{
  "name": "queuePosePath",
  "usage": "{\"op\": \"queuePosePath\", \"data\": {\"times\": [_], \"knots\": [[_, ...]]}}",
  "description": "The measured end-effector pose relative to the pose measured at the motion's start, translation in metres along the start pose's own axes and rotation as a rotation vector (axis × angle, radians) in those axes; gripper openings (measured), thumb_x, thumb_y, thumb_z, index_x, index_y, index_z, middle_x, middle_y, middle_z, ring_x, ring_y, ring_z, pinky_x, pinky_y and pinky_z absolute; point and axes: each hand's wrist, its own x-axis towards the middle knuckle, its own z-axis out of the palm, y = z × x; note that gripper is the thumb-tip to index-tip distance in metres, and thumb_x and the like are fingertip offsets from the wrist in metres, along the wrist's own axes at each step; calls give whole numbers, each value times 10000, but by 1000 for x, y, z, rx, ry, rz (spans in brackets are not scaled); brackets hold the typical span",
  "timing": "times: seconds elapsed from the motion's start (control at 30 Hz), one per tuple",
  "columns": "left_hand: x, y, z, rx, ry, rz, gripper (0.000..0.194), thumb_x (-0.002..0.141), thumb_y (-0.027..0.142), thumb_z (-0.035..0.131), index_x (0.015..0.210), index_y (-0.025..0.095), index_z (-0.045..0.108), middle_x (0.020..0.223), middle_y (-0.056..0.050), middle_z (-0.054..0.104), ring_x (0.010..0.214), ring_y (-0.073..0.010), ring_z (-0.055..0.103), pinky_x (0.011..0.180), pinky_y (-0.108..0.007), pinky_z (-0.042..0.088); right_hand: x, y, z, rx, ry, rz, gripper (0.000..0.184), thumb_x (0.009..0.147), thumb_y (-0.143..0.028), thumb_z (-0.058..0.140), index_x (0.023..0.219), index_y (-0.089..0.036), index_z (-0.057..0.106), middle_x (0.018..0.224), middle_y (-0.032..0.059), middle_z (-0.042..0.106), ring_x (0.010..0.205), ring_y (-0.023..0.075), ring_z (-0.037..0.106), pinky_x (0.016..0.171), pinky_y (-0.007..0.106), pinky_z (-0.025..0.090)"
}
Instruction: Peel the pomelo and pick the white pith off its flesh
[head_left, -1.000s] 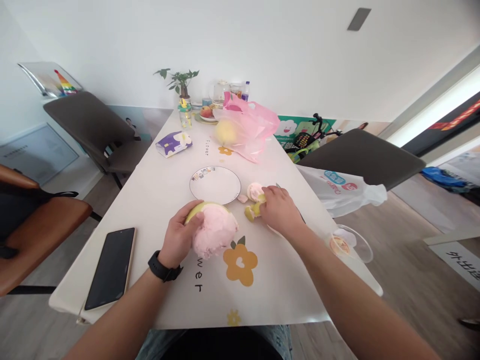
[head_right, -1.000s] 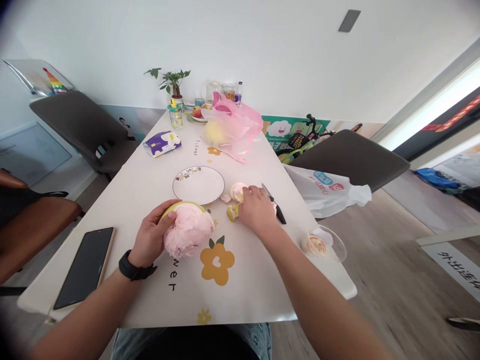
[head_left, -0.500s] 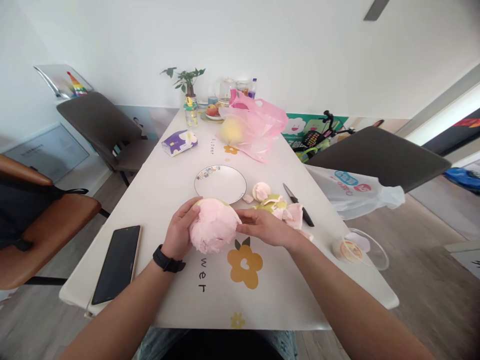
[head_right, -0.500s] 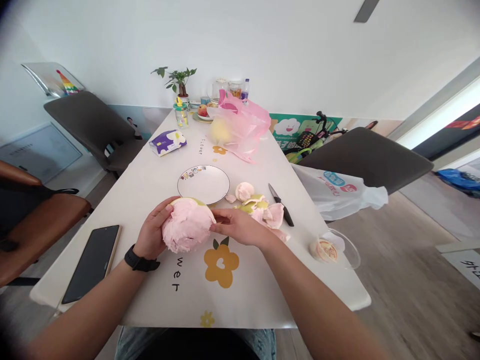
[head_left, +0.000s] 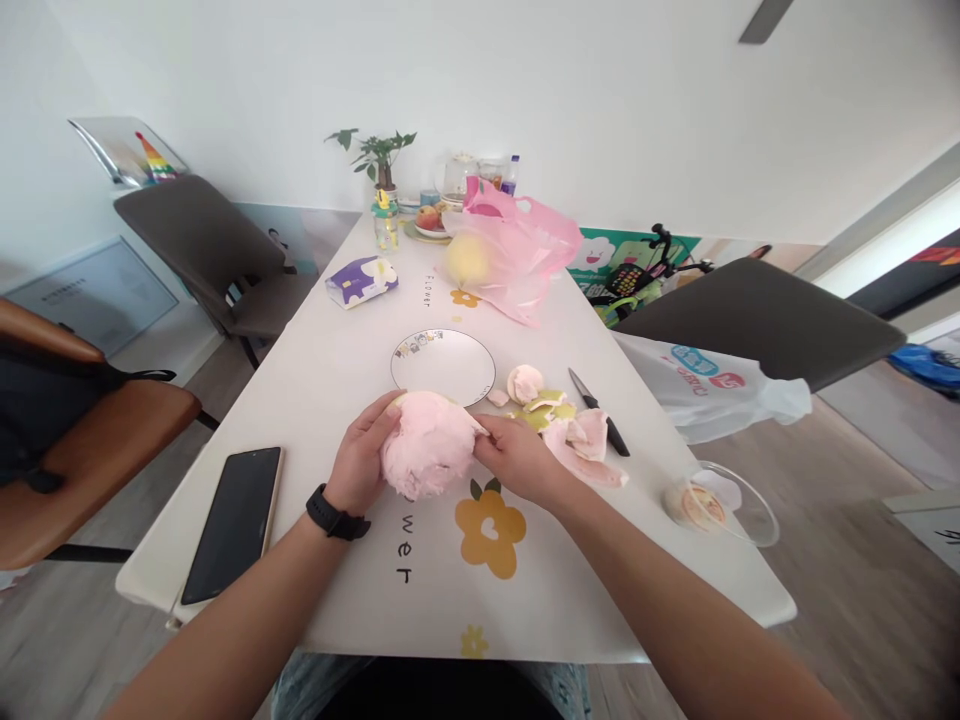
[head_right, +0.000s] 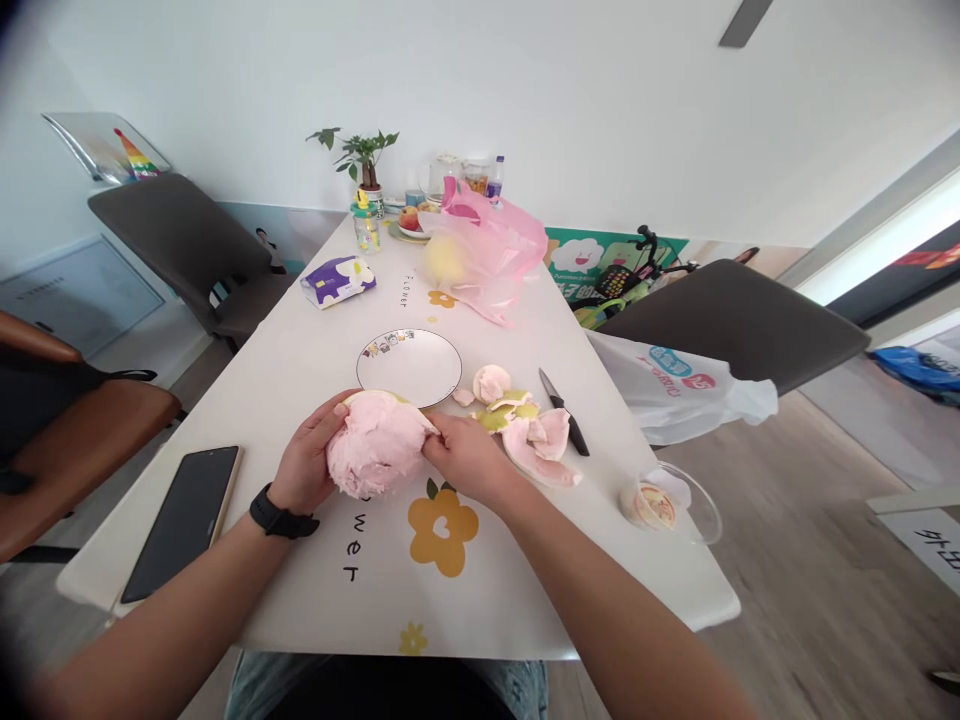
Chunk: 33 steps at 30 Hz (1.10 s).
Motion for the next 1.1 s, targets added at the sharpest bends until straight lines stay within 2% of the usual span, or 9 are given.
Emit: {"op": "queuePosePath", "data": {"times": [0.1,0.27,0.37,0.47,0.6,0.8,0.93,1.03,1.1], "knots": [[0,0,1,8,9,-4,401,833,427,735,1161,197,703,1149,-92,740,1034,-241,677,897,-359,527,1,7,4,84,16,57,332,840,-164,434,950,-250,735,645,-32,606,584,152,507,548,260,364],[-3,-1,4,67,31,13,432,814,452,743,1169,209,698,1166,-86,735,1037,-253,677,895,-378,533,-1,11,1,231,-1,103,375,878,-205,447,1081,-260,758,874,-9,736,833,210,653,730,301,484],[-5,-2,4,96,28,31,434,820,449,736,1179,208,694,1167,-85,733,1035,-250,675,895,-376,530,-4,7,-7,227,-72,60,395,904,-244,482,1229,-288,702,1027,-4,748,943,224,666,840,338,499],[-5,-2,2,120,1,34,448,815,442,740,1193,207,689,1174,-88,727,1023,-246,674,885,-370,530,-3,2,-15,150,-116,31,450,870,-206,518,1285,-298,666,1069,2,745,947,223,665,855,346,496],[-4,-1,-1,116,-38,25,431,823,428,737,1192,211,688,1173,-84,724,1005,-237,672,865,-356,532,3,1,-15,42,-127,-21,420,857,-166,490,1189,-281,720,958,1,750,874,214,662,791,322,482],[-3,-1,2,51,3,31,369,850,438,709,1143,213,693,1098,-78,739,950,-223,683,826,-345,544,10,5,0,92,6,19,351,898,-192,439,1037,-253,756,832,-10,738,776,194,646,693,285,448],[-5,-3,5,67,22,45,389,841,446,716,1156,221,691,1106,-71,738,950,-215,682,832,-336,540,7,11,9,300,77,135,264,900,-274,466,867,-219,722,769,-5,705,759,192,636,688,284,463],[-7,-5,6,78,32,60,392,838,435,724,1164,219,690,1126,-71,733,969,-208,676,850,-329,534,2,15,18,576,111,262,235,875,-356,518,745,-209,646,722,1,675,718,186,619,681,288,497],[-8,-6,6,96,37,70,401,834,438,727,1168,220,689,1135,-73,732,988,-216,675,869,-340,534,0,16,25,797,147,361,177,830,-341,567,726,-209,622,725,9,674,714,182,617,695,293,526]]}}
